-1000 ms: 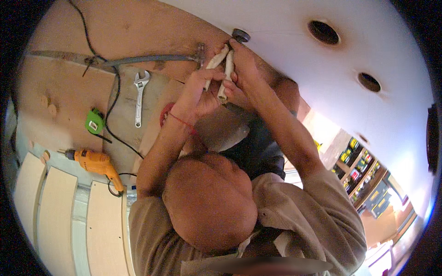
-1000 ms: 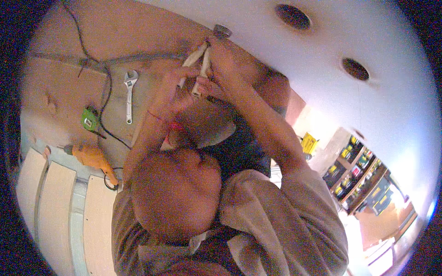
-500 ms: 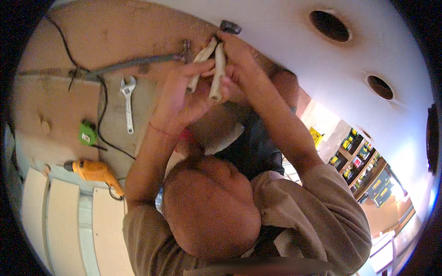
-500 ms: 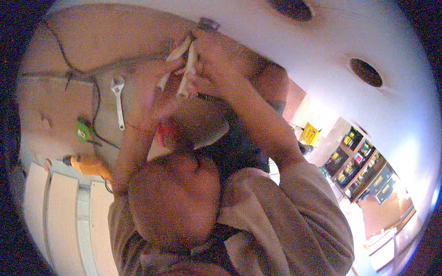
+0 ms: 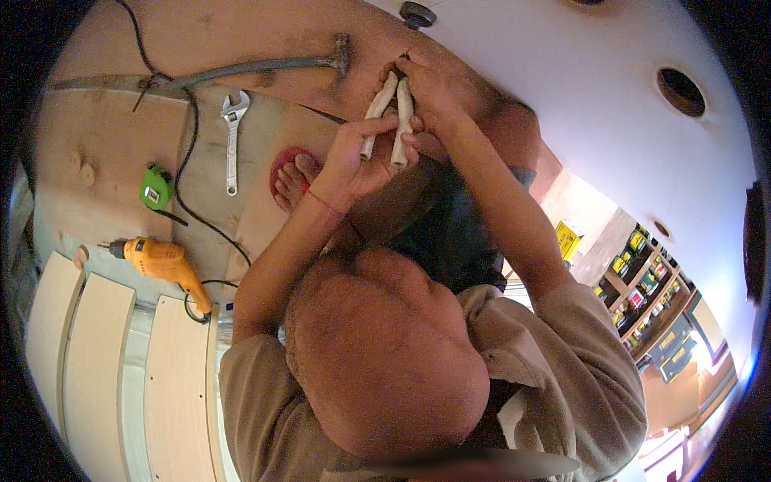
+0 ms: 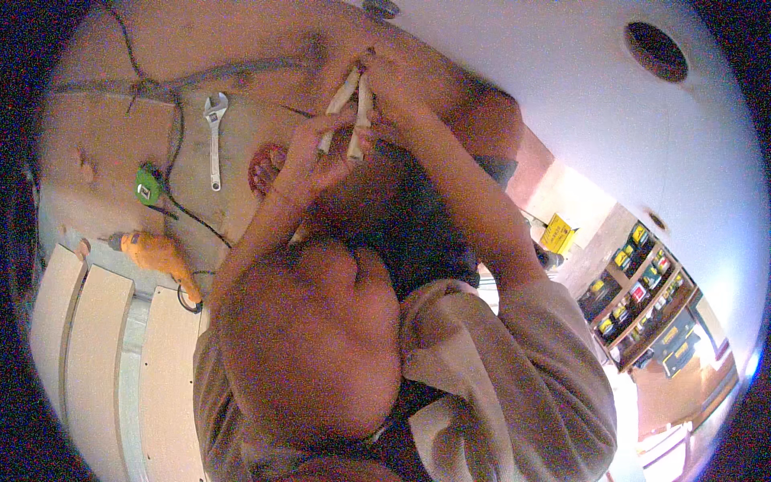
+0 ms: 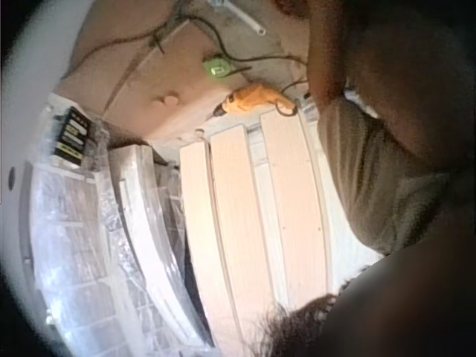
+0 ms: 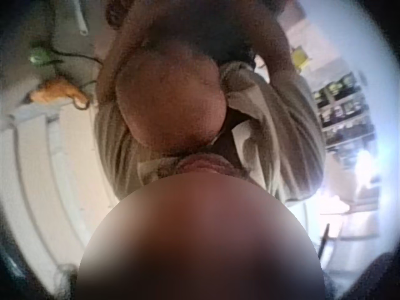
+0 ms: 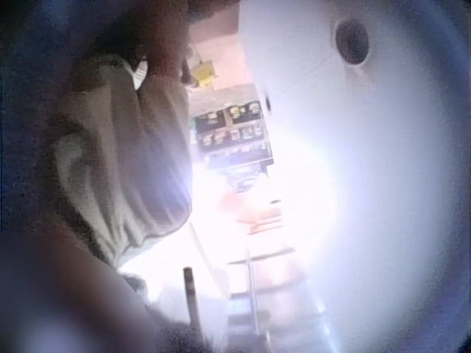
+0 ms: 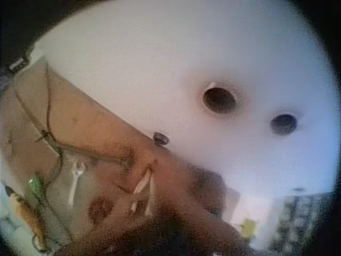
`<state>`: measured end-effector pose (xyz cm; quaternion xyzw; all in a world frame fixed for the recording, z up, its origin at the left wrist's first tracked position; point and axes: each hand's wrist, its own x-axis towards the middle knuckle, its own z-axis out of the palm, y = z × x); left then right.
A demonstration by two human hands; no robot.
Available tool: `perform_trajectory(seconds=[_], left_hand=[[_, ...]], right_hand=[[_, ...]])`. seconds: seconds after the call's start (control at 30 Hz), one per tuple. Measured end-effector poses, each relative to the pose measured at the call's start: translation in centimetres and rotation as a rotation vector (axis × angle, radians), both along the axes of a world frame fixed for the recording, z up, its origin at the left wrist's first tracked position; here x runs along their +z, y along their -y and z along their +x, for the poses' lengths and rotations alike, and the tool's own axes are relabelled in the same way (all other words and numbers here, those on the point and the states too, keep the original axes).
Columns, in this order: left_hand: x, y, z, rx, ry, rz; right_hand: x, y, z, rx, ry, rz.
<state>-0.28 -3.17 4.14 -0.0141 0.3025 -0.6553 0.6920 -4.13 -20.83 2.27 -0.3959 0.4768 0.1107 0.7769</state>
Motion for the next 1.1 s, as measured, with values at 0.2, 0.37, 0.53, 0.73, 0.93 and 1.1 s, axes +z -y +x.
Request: perform_trajectory(seconds=[0.2,0.37,0.53,0.73,0.93,1.1], left_hand=[[2.2,3.3,-0.6,0.140,0.063,0.005],[3.6,4.6,-0.1,0.175,0.188,0.005],[3.8,5.1,-0.4,0.198,0.199,0.005],[4.3,6.5,-0.5,0.216,0.256,0.016],[4.6,7.9,-0.4,0.217,0.110,-0.005],[4.3,6.7,0.2,0.137,0.156,0.053]], right_hand=[[-0.2,2.8,1.6,0.069,0.056,-0.179],[0.0,3.9,2.2,0.098,0.128,-0.110],[0.4,4.4,2.3,0.173,0.095,-0.117],[0.1,5.3,2.8,0.120,0.014,-0.026],[-0.3,7.1,2.3,0.099,0.090,0.062],[-1.9,6.4,2.1,0.113,0.169,0.012]])
